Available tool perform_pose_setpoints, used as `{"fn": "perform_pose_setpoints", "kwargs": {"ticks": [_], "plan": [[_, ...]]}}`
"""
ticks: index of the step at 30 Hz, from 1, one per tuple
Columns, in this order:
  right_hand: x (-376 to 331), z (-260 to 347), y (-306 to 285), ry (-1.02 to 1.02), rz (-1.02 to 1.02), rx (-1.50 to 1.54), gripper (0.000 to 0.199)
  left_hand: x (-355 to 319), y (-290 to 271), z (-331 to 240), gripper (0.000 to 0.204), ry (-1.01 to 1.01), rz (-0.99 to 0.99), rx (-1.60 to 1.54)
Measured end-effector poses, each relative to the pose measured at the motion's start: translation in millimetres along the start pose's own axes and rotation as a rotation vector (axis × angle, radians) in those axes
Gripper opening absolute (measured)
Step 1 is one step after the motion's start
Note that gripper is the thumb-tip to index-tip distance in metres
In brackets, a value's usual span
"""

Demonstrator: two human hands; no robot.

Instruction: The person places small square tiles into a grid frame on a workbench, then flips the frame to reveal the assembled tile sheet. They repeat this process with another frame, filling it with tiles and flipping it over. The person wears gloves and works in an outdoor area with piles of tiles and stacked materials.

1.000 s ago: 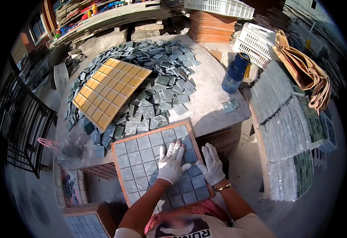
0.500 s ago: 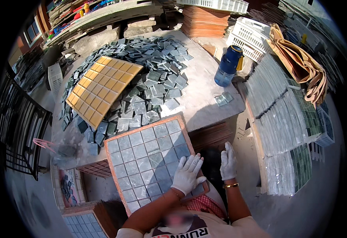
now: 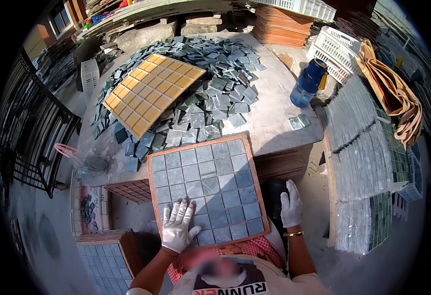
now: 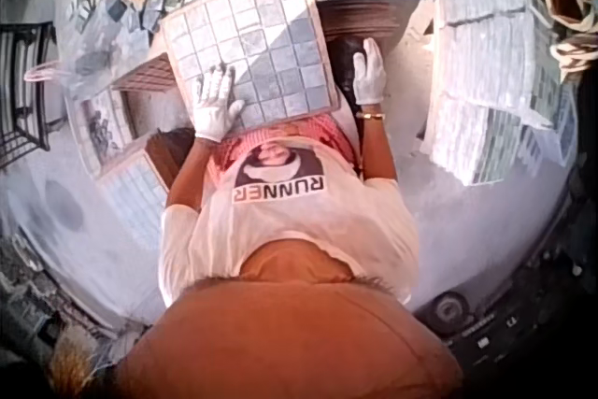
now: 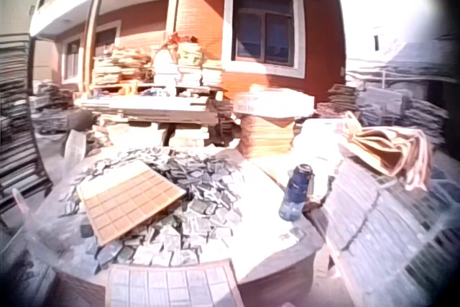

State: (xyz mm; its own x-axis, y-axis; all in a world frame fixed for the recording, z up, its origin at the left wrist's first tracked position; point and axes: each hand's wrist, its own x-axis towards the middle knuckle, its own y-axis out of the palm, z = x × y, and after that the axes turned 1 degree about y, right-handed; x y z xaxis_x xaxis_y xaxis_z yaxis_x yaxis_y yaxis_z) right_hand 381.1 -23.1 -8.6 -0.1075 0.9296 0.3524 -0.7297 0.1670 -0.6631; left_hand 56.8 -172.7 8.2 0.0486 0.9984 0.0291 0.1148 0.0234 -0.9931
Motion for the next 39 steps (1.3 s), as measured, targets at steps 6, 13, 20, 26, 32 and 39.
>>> {"fn": "perform_pose_setpoints", "kwargs": {"ticks": [6,13,20,26,32,39], "plan": [[-25.6,32.5,18.1,-0.377,0.208,-0.070,0.059,-53.8,20.9,37.4,0.075,-0.292,-0.092,-0.105],[-7.7,45.7,63.5,-0.486,0.236,-0.343,0.070,-28.6,21.2,36.2,0.076,-0.350,-0.164,-0.023],[-32.6,69.1,35.9,-0.659,0.473,-0.196,0.070,-53.1,6.8,11.0,0.084,-0.011,-0.034,-0.077],[-33.6,77.8,48.4,-0.726,0.595,-0.270,0.072,-55.5,5.3,12.5,0.088,0.036,-0.012,-0.038],[-32.2,101.1,62.5,-0.757,0.651,-0.170,0.082,-48.7,1.7,4.0,0.093,0.010,-0.025,-0.060],[-4.7,84.4,65.7,-0.647,0.481,-0.269,0.081,-24.3,7.5,-22.1,0.085,0.116,-0.034,-0.097]]}}
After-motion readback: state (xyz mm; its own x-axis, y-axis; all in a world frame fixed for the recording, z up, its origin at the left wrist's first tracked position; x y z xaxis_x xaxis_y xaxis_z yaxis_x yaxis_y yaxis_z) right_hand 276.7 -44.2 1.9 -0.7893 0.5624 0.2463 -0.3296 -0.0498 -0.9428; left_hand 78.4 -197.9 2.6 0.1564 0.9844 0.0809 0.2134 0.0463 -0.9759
